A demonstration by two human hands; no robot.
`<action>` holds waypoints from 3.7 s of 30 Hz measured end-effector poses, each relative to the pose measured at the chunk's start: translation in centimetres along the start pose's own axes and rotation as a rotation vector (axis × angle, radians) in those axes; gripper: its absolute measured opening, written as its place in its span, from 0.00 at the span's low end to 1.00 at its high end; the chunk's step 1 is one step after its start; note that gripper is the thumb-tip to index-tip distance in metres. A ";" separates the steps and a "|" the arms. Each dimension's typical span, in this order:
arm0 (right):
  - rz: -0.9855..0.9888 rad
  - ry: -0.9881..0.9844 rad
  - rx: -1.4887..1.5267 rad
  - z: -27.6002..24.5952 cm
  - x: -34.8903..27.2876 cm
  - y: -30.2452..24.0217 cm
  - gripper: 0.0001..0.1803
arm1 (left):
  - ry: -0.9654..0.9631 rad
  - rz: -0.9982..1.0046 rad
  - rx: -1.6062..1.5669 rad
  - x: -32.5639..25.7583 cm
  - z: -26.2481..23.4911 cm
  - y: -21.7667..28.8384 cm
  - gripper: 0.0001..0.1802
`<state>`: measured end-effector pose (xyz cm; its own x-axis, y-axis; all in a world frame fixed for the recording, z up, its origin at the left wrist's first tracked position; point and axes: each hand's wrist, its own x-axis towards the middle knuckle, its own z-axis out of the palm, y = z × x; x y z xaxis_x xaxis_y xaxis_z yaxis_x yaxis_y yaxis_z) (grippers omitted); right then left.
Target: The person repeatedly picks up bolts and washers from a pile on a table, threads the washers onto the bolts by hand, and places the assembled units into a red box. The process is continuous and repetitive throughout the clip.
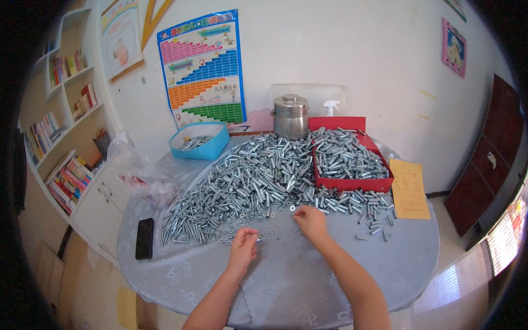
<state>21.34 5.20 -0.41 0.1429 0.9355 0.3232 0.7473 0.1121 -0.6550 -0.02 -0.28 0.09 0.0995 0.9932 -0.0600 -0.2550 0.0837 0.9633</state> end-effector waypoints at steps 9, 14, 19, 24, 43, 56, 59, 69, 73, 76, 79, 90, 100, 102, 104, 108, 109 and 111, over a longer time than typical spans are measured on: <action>0.314 -0.408 0.904 -2.4 -5.6 -3.9 0.09 | -0.034 -0.174 -0.026 -0.8 1.0 1.0 0.05; 0.271 -0.510 1.020 -1.5 -6.4 -4.2 0.12 | -0.127 -0.274 -0.125 -0.8 1.0 0.8 0.07; 0.192 -0.449 0.905 -0.6 -6.9 -3.8 0.09 | -0.187 -0.340 -0.167 -1.0 1.3 1.2 0.07; -0.165 -0.253 0.468 -1.0 -7.6 -5.4 0.06 | -0.157 -0.342 -0.132 -1.0 1.5 0.8 0.07; -0.398 -0.078 0.001 -1.0 -6.1 -2.2 0.09 | -0.012 -0.060 -0.137 0.1 0.3 -0.1 0.07; -0.280 -0.091 0.180 -1.2 -6.0 -1.8 0.08 | -0.042 -0.112 -0.150 -0.1 0.5 0.2 0.07; 0.030 -0.145 0.430 -1.5 -6.0 -2.3 0.09 | -0.052 -0.139 -0.145 -0.1 0.4 0.1 0.07; 0.231 -0.321 0.931 -1.1 -5.9 -1.8 0.11 | -0.191 -0.263 -0.128 -0.1 0.3 -0.3 0.09; 0.218 -0.345 0.866 -1.4 -5.9 -2.3 0.11 | -0.191 -0.278 -0.147 0.0 0.2 -0.5 0.10; 0.202 -0.345 0.800 -1.4 -6.0 -2.5 0.13 | -0.194 -0.290 -0.164 0.0 0.2 -0.4 0.10; 0.194 -0.342 0.814 -1.6 -6.0 -2.8 0.15 | -0.200 -0.300 -0.181 0.0 0.1 -0.3 0.10; 0.160 -0.363 0.866 -1.6 -6.4 -3.2 0.14 | -0.205 -0.306 -0.191 -0.1 0.1 -0.1 0.10; 0.151 -0.174 0.458 -2.3 -4.5 -0.8 0.12 | -0.084 -0.247 -0.218 0.2 -0.3 0.0 0.09; -0.018 -0.106 0.094 -3.3 -3.3 0.4 0.10 | -0.067 -0.237 -0.240 0.4 -0.7 -0.2 0.08; -0.096 0.001 -0.138 -3.7 -1.9 1.9 0.10 | -0.062 -0.237 -0.252 0.4 -0.6 -0.2 0.09; -0.110 0.051 -0.336 -4.0 -0.1 2.3 0.10 | -0.085 -0.232 -0.220 0.4 -0.4 0.0 0.09; -0.151 0.079 -0.376 -3.5 0.1 2.6 0.10 | -0.087 -0.237 -0.221 0.4 -0.4 0.0 0.09; -0.162 0.097 -0.420 -2.7 0.7 2.6 0.09 | -0.085 -0.249 -0.217 0.4 -0.4 0.1 0.10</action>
<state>25.12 5.21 -0.10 0.0480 0.8790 0.4743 0.9604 0.0899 -0.2638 -0.38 0.11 0.07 0.2622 0.9307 -0.2551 -0.4104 0.3467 0.8434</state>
